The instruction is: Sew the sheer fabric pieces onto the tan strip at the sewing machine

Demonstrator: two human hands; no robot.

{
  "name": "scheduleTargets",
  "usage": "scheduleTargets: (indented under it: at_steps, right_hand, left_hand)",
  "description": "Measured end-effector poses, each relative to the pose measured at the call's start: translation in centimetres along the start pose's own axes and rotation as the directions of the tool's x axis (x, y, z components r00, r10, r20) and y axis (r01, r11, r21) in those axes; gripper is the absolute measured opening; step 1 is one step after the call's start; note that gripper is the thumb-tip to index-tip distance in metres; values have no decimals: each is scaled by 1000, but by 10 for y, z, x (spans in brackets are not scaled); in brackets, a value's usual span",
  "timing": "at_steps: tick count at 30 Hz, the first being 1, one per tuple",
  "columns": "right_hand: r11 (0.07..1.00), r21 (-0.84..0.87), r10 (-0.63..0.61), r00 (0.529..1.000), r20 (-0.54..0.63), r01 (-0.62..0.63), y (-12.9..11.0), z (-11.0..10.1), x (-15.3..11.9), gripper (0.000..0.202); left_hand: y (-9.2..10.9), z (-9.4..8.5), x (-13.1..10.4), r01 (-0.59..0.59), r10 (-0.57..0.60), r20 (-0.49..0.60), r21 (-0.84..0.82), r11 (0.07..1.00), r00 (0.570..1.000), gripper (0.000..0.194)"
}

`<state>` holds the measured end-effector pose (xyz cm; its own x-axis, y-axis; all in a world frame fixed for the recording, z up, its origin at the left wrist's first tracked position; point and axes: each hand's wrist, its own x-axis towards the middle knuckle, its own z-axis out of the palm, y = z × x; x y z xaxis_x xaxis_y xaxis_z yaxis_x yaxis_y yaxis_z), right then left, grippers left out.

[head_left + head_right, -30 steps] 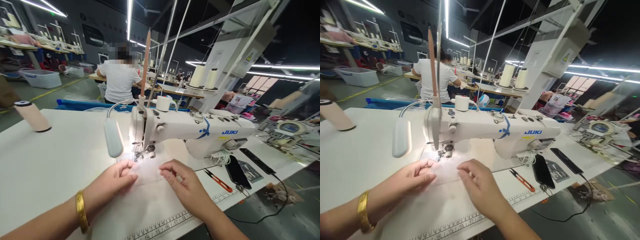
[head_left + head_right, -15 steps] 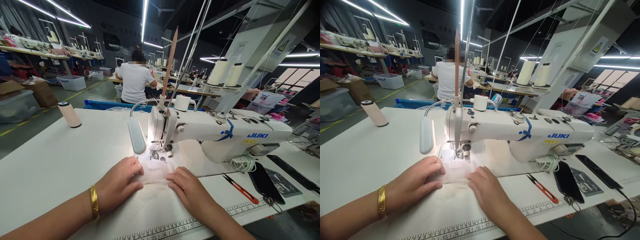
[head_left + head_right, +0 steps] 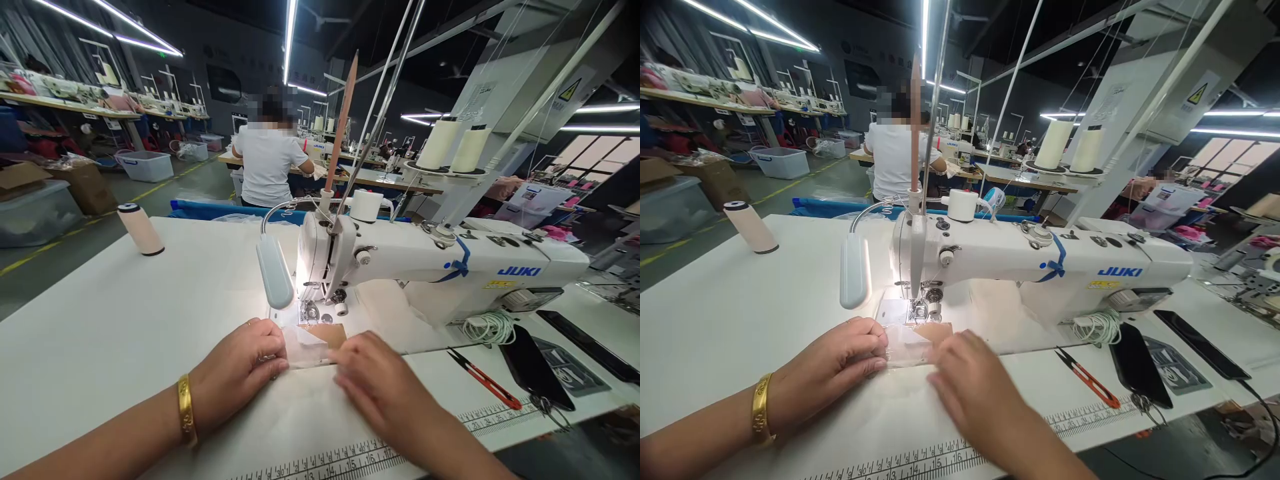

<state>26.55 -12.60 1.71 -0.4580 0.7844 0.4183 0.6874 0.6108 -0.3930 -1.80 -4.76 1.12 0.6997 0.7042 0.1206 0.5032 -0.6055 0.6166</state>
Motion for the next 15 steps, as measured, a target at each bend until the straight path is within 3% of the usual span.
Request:
scheduleTargets:
  at_steps: [2, 5, 10, 12, 15]
  right_hand:
    - [999, 47, -18, 998, 57, 16, -16, 18, 5, 16]
    - [999, 29, -21, 999, 34, 20, -20, 34, 6, 18]
    - [996, 76, -44, 999, 24, 42, -19, 39, -2, 18]
    - [985, 173, -22, 997, 80, 8, -25, 33, -6, 15]
    - [909, 391, 59, 975, 214, -141, -35, 12, -8, 16]
  left_hand:
    - [2, -3, 0, 19, -19, 11, -16, 1000, 1000, 29]
    - [3, -7, -1, 68, -68, 5, -61, 996, 998, 32]
    - [4, -14, 1, 166, -175, -41, -155, 974, 984, 35]
    - [12, -19, -3, 178, -179, 8, -160, 971, 984, 38]
    - [36, -27, -13, 144, -107, 199, -178, 974, 974, 33]
